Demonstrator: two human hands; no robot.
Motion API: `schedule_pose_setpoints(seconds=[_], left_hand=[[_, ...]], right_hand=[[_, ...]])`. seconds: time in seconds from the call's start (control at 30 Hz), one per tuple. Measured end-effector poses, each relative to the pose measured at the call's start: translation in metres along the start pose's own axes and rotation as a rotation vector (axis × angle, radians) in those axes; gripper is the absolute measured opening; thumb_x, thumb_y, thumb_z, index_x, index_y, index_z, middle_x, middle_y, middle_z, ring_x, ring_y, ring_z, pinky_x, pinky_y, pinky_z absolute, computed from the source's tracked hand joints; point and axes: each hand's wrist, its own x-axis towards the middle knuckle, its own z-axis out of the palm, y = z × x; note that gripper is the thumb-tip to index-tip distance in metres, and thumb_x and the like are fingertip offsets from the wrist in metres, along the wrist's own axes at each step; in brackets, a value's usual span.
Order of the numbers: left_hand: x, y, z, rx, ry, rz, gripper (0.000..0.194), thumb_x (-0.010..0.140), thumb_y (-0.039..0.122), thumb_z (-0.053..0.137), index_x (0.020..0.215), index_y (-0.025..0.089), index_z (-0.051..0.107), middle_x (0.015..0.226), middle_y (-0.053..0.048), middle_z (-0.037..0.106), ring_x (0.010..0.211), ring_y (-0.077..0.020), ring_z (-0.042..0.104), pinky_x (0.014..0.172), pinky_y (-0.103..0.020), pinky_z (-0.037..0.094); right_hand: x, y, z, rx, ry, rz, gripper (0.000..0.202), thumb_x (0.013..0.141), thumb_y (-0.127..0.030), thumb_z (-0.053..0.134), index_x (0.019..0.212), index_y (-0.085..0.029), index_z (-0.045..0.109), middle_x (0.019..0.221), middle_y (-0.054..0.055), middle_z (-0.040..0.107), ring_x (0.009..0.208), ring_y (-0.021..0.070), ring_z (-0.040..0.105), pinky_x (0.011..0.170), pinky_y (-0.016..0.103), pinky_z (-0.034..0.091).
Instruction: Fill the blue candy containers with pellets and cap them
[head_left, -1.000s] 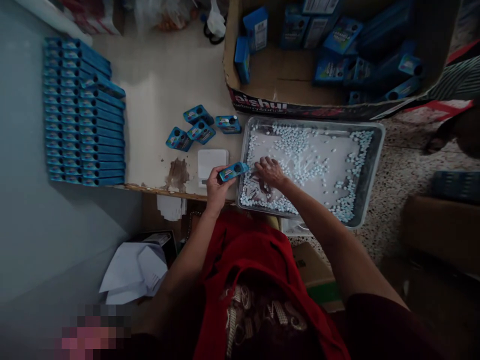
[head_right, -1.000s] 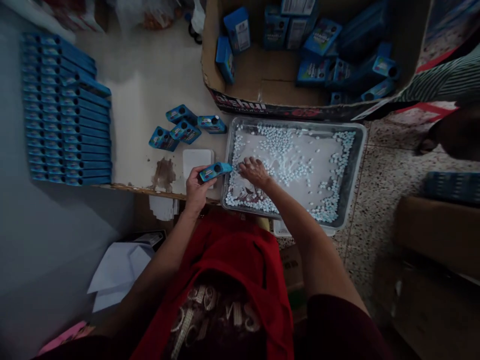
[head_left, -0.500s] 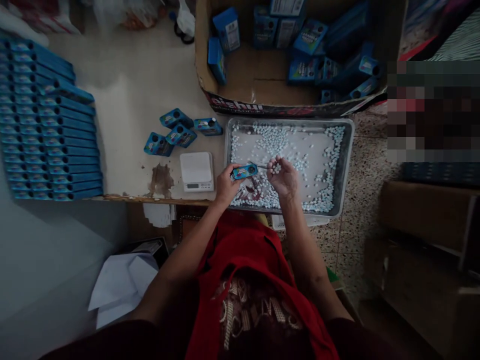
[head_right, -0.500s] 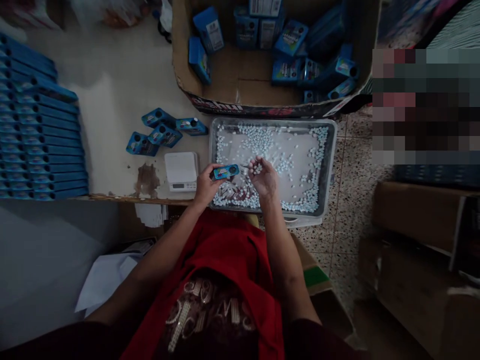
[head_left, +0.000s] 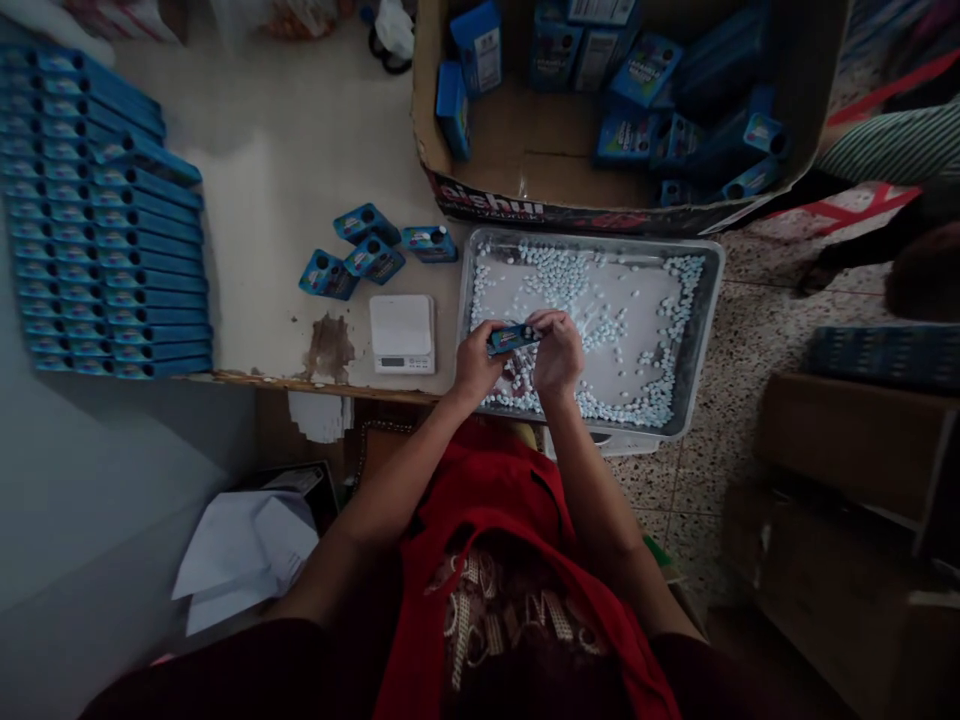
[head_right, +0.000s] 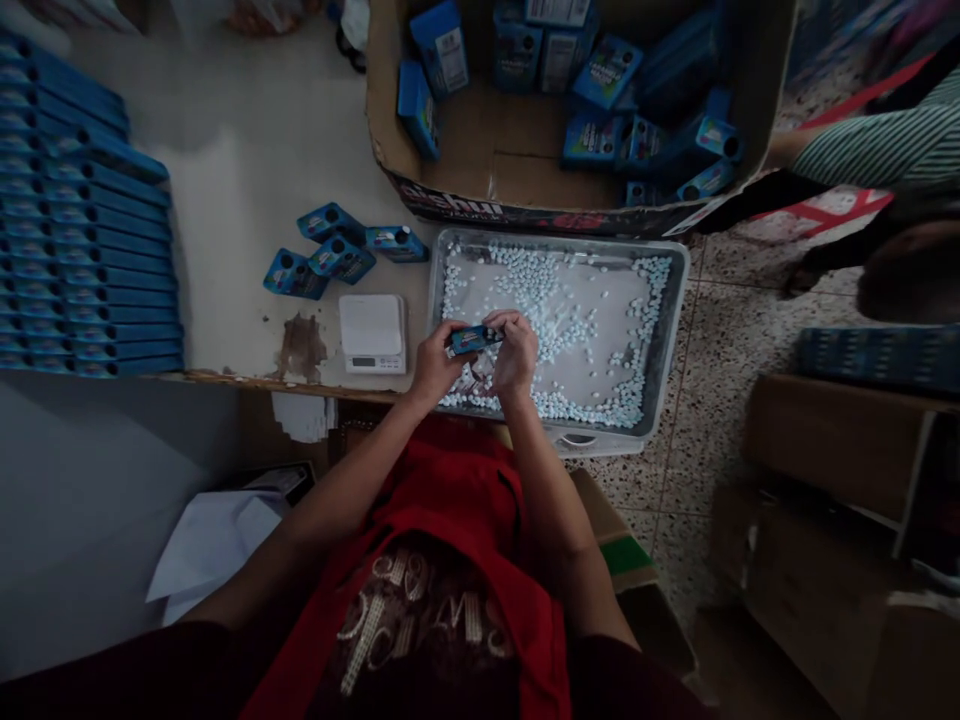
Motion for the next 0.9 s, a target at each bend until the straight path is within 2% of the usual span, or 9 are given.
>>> schedule_pose_setpoints(seconds=[0.3,0.37,0.47,0.53,0.57,0.63,0.73,0.83,0.9], left_hand=[[-0.006,-0.001,0.005,-0.131,-0.071,0.017,0.046,0.072,0.001,0.081,0.114,0.022,0.079,0.120,-0.008,0.085,0.119,-0.0307,0.079,0.110,-0.040,0.061],[-0.014,-0.007,0.001,-0.145,-0.054,0.006,0.046,0.073,0.002,0.083,0.114,0.021,0.078,0.118,-0.007,0.085,0.116,-0.0298,0.080,0.107,-0.039,0.062],[-0.035,-0.023,-0.022,-0.192,0.026,-0.041,0.043,0.082,0.014,0.087,0.122,0.020,0.073,0.118,-0.008,0.083,0.109,-0.0276,0.081,0.099,-0.037,0.064],[-0.051,-0.038,-0.051,-0.243,0.146,-0.085,0.044,0.086,0.027,0.090,0.125,0.021,0.071,0.116,-0.007,0.082,0.105,-0.0256,0.080,0.096,-0.035,0.065],[-0.058,-0.047,-0.071,-0.262,0.234,-0.104,0.046,0.086,0.034,0.091,0.125,0.021,0.070,0.115,-0.007,0.080,0.103,-0.0248,0.080,0.095,-0.034,0.065],[-0.068,-0.066,-0.117,-0.261,0.426,-0.123,0.053,0.084,0.046,0.094,0.124,0.022,0.069,0.114,-0.006,0.078,0.102,-0.0237,0.078,0.093,-0.033,0.065],[-0.071,-0.093,-0.192,-0.201,0.649,-0.145,0.059,0.079,0.051,0.094,0.122,0.022,0.066,0.112,-0.005,0.075,0.100,-0.0223,0.074,0.092,-0.034,0.065],[-0.069,-0.116,-0.253,-0.130,0.775,-0.169,0.063,0.073,0.051,0.096,0.119,0.022,0.064,0.110,-0.003,0.071,0.098,-0.0213,0.071,0.095,-0.035,0.064],[-0.068,-0.128,-0.277,-0.115,0.827,-0.166,0.065,0.070,0.049,0.097,0.117,0.020,0.064,0.109,-0.003,0.070,0.098,-0.0217,0.070,0.097,-0.037,0.064]], right_hand=[[-0.005,-0.005,0.009,0.196,-0.051,-0.025,0.047,0.096,-0.073,0.059,0.110,-0.029,0.070,0.123,0.010,0.073,0.131,0.0296,0.074,0.131,0.056,0.049],[0.007,-0.008,0.001,0.136,-0.025,-0.053,0.053,0.099,-0.077,0.051,0.113,-0.029,0.070,0.133,0.012,0.074,0.136,0.0305,0.073,0.129,0.058,0.052],[0.020,-0.003,-0.019,-0.137,0.121,-0.070,0.053,0.100,-0.077,0.050,0.108,-0.027,0.068,0.122,0.011,0.076,0.115,0.0275,0.077,0.111,0.052,0.061],[0.013,0.007,-0.028,-0.437,0.130,-0.033,0.049,0.097,-0.073,0.059,0.103,-0.025,0.069,0.106,0.008,0.075,0.096,0.0246,0.073,0.099,0.046,0.062],[0.003,0.014,-0.028,-0.599,0.045,-0.002,0.048,0.097,-0.071,0.062,0.101,-0.024,0.071,0.101,0.008,0.076,0.091,0.0244,0.071,0.095,0.044,0.061],[-0.027,0.031,-0.018,-0.873,-0.313,0.064,0.045,0.101,-0.064,0.060,0.108,-0.022,0.075,0.105,0.012,0.079,0.092,0.0266,0.072,0.093,0.043,0.060],[-0.077,0.061,0.019,-1.041,-0.809,0.143,0.041,0.105,-0.050,0.062,0.129,-0.021,0.077,0.115,0.016,0.082,0.099,0.0289,0.074,0.096,0.043,0.059],[-0.107,0.090,0.061,-1.091,-0.907,0.175,0.049,0.103,-0.042,0.070,0.148,-0.023,0.070,0.115,0.012,0.081,0.101,0.0280,0.073,0.101,0.045,0.059],[-0.112,0.104,0.082,-1.133,-0.919,0.181,0.054,0.105,-0.038,0.066,0.157,-0.022,0.065,0.114,0.011,0.081,0.102,0.0276,0.072,0.104,0.049,0.058]])
